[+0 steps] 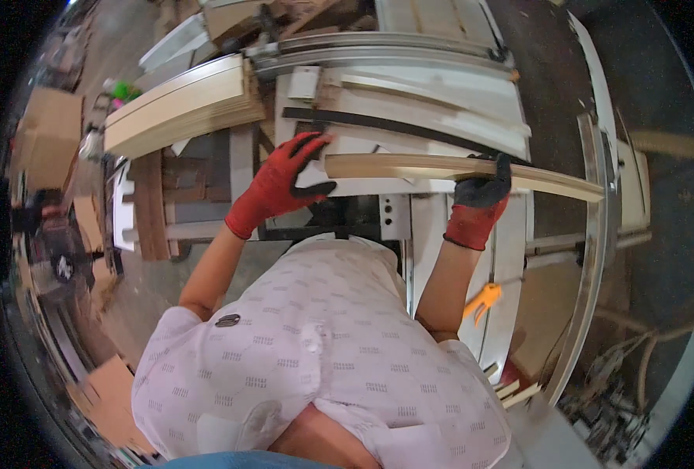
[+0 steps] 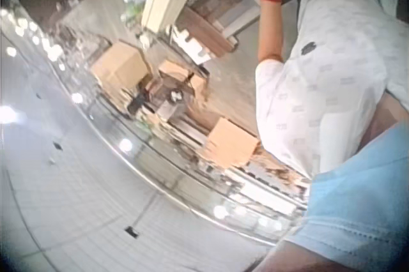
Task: Using a table saw to trim and process multiple wood planks in a workshop.
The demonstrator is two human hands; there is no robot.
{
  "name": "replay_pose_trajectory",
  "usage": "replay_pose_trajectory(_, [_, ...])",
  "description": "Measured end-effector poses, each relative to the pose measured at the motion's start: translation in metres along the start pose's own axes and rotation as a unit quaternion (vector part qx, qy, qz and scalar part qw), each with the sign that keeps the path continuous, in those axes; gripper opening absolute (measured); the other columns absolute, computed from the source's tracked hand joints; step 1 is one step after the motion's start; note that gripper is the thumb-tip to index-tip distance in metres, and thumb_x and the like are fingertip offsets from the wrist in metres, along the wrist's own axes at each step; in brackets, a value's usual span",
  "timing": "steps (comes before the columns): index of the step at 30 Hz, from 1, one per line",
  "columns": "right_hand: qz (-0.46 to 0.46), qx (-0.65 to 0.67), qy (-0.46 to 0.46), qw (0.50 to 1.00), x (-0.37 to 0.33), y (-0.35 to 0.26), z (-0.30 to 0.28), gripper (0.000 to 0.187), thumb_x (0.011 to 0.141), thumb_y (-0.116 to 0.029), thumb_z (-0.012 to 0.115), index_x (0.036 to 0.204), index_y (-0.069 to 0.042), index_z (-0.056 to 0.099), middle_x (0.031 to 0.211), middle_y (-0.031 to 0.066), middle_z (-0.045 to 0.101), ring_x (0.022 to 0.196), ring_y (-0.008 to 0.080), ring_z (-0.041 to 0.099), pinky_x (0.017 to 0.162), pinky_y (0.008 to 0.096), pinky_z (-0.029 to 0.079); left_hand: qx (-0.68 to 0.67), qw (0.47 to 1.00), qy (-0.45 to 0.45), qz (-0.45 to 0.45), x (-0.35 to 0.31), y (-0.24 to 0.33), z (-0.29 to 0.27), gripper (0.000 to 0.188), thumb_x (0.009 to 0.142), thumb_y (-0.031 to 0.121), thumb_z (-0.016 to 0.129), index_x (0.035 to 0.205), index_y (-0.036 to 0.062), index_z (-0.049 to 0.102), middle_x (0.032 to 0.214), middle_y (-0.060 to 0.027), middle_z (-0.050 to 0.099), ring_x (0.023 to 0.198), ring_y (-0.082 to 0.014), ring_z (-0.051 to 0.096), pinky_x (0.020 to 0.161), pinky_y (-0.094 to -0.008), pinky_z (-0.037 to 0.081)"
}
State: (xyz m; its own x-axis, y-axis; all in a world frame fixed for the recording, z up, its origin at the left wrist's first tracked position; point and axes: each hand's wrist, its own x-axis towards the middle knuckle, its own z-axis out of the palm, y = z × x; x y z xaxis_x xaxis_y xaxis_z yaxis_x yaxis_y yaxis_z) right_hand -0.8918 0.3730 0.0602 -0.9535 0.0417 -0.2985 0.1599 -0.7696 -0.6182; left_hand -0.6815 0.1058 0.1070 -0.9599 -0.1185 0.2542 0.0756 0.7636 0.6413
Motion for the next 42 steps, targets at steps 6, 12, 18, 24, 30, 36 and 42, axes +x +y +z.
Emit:
replay_pose_trajectory(6, [-0.219, -0.154, 0.09, 0.959, -0.014, -0.102, -0.077, 0.026, 0.087, -0.027, 0.063, 0.103, -0.006, 0.062, 0.093, 0.0111, 0.063, 0.086, 0.0253, 0.06, 0.08, 0.0376, 0.05, 0.084, 0.989, -0.095, 0.08, 0.013, -0.023, 0.095, 0.059, 0.08, 0.023, 0.07, 0.134, 0.0155, 0.048, 0.124, -0.0136, 0.053, 0.114, -0.0328, 0.052, 0.095, -0.0432, 0.042])
replay_pose_trajectory(12, [-0.256, -0.212, 0.114, 0.936, -0.064, -0.17, -0.112, 0.029, 0.089, -0.026, 0.061, 0.112, -0.007, 0.062, 0.098, 0.0053, 0.062, 0.089, 0.0197, 0.059, 0.08, 0.0344, 0.047, 0.227, 0.953, -0.137, 0.145, 0.049, -0.029, 0.172, 0.046, 0.08, 0.02, 0.065, 0.123, 0.0067, 0.054, 0.122, -0.0117, 0.052, 0.113, -0.0283, 0.048, 0.092, -0.042, 0.04])
replay_pose_trajectory(18, [-0.183, -0.209, 0.182, 0.943, -0.107, -0.176, -0.133, 0.026, 0.086, -0.012, 0.066, 0.11, -0.005, 0.062, 0.095, 0.0073, 0.063, 0.082, 0.0185, 0.06, 0.071, 0.0328, 0.049, 0.263, 0.939, -0.135, 0.177, 0.06, -0.033, 0.187, 0.042, 0.078, 0.023, 0.066, 0.116, 0.0078, 0.056, 0.109, -0.0095, 0.056, 0.103, -0.0268, 0.051, 0.086, -0.0399, 0.041])
replay_pose_trajectory(24, [-0.116, -0.326, 0.144, 0.927, -0.1, -0.14, -0.147, 0.035, 0.085, -0.008, 0.067, 0.118, -0.006, 0.057, 0.089, 0.0043, 0.06, 0.079, 0.0151, 0.057, 0.069, 0.0303, 0.046, 0.289, 0.933, -0.135, 0.167, 0.06, -0.045, 0.178, 0.058, 0.077, 0.026, 0.069, 0.131, 0.0163, 0.05, 0.112, -0.0077, 0.058, 0.11, -0.0312, 0.051, 0.093, -0.046, 0.038])
replay_pose_trajectory(30, [-0.081, -0.413, 0.136, 0.897, -0.089, -0.118, -0.143, 0.027, 0.086, -0.021, 0.063, 0.106, -0.002, 0.067, 0.1, 0.0062, 0.065, 0.064, 0.009, 0.044, 0.056, 0.0278, 0.037, 0.135, 0.968, 0.053, 0.206, 0.04, -0.071, 0.224, 0.026, 0.073, 0.02, 0.061, 0.096, 0.0079, 0.055, 0.088, -0.0147, 0.058, 0.092, -0.0356, 0.055, 0.087, -0.0486, 0.041])
replay_pose_trajectory(36, [-0.062, -0.492, 0.071, 0.865, -0.081, -0.11, -0.173, 0.07, 0.089, -0.047, 0.056, 0.136, 0.003, 0.044, 0.134, 0.0167, 0.054, 0.126, 0.0294, 0.048, 0.115, 0.0436, 0.024, 0.13, 0.933, -0.035, 0.333, 0.073, -0.031, 0.245, 0.026, 0.075, 0.023, 0.062, 0.1, 0.0206, 0.066, 0.082, -0.0117, 0.059, 0.081, -0.0313, 0.059, 0.067, -0.0457, 0.044])
replay_pose_trajectory(42, [-0.043, -0.48, 0.022, 0.876, -0.073, -0.087, -0.127, 0.061, 0.087, -0.035, 0.06, 0.132, 0.004, 0.046, 0.125, 0.0162, 0.056, 0.116, 0.0269, 0.051, 0.106, 0.0409, 0.032, 0.287, 0.889, -0.153, 0.322, 0.084, -0.006, 0.245, 0.013, 0.074, 0.021, 0.063, 0.079, 0.0089, 0.067, 0.08, -0.0155, 0.063, 0.077, -0.0334, 0.062, 0.064, -0.0466, 0.046])
